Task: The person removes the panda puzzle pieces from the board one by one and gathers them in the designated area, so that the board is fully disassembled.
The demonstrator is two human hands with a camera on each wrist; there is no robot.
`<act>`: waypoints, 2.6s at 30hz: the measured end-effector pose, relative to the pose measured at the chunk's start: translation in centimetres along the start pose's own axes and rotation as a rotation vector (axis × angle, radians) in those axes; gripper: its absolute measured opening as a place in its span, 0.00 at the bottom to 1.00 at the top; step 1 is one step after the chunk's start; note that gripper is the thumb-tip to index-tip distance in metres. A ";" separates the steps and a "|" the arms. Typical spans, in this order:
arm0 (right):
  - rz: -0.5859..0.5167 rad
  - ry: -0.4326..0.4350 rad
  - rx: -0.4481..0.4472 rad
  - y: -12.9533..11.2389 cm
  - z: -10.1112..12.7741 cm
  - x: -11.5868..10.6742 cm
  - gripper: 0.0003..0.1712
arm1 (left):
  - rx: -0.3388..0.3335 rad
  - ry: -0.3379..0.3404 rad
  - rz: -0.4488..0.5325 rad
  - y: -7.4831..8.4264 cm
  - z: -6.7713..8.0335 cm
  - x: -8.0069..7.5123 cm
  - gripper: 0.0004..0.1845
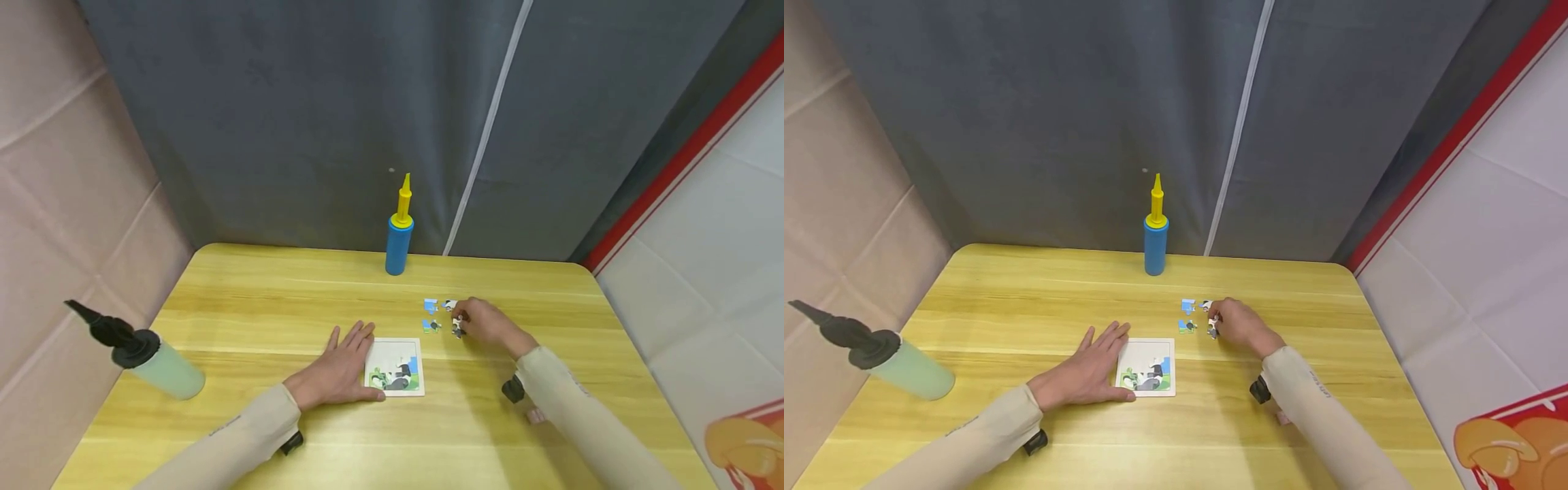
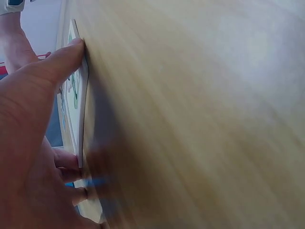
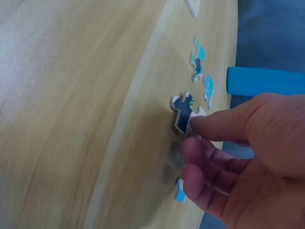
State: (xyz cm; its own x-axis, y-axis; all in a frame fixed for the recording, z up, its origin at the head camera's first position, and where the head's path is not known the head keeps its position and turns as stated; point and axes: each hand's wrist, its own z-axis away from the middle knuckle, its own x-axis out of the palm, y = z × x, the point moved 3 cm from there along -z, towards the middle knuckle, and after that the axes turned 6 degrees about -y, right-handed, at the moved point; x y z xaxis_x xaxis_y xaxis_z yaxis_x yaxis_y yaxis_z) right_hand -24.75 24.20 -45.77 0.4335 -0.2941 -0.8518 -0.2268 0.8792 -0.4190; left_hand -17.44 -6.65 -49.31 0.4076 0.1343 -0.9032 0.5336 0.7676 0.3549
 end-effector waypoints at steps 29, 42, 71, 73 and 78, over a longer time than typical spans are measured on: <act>0.003 -0.013 -0.066 -8.2 3.2 3.5 0.09 | -0.021 0.002 0.004 0.0 -0.1 0.0 0.65; 0.058 -0.050 -0.148 -9.4 3.2 5.8 0.13 | -0.020 -0.005 0.011 0.2 -0.1 -0.2 0.65; -0.042 -0.120 -0.211 -9.5 2.9 6.2 0.03 | -0.006 0.005 0.006 0.3 0.0 -0.1 0.64; -0.043 -0.123 -0.221 -9.4 2.8 6.2 0.02 | -0.005 0.005 0.002 0.3 0.0 -0.1 0.64; -0.065 -0.133 -0.263 -9.1 2.7 6.1 0.04 | -0.004 0.009 0.000 0.3 0.0 -0.2 0.64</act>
State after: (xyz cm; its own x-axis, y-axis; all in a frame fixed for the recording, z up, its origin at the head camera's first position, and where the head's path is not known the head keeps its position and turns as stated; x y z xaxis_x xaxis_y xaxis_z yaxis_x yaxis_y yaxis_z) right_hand -17.71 15.43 -46.31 0.5607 -0.2795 -0.7794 -0.4058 0.7277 -0.5529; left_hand -17.33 -6.41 -49.05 0.4013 0.1399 -0.9052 0.5309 0.7698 0.3543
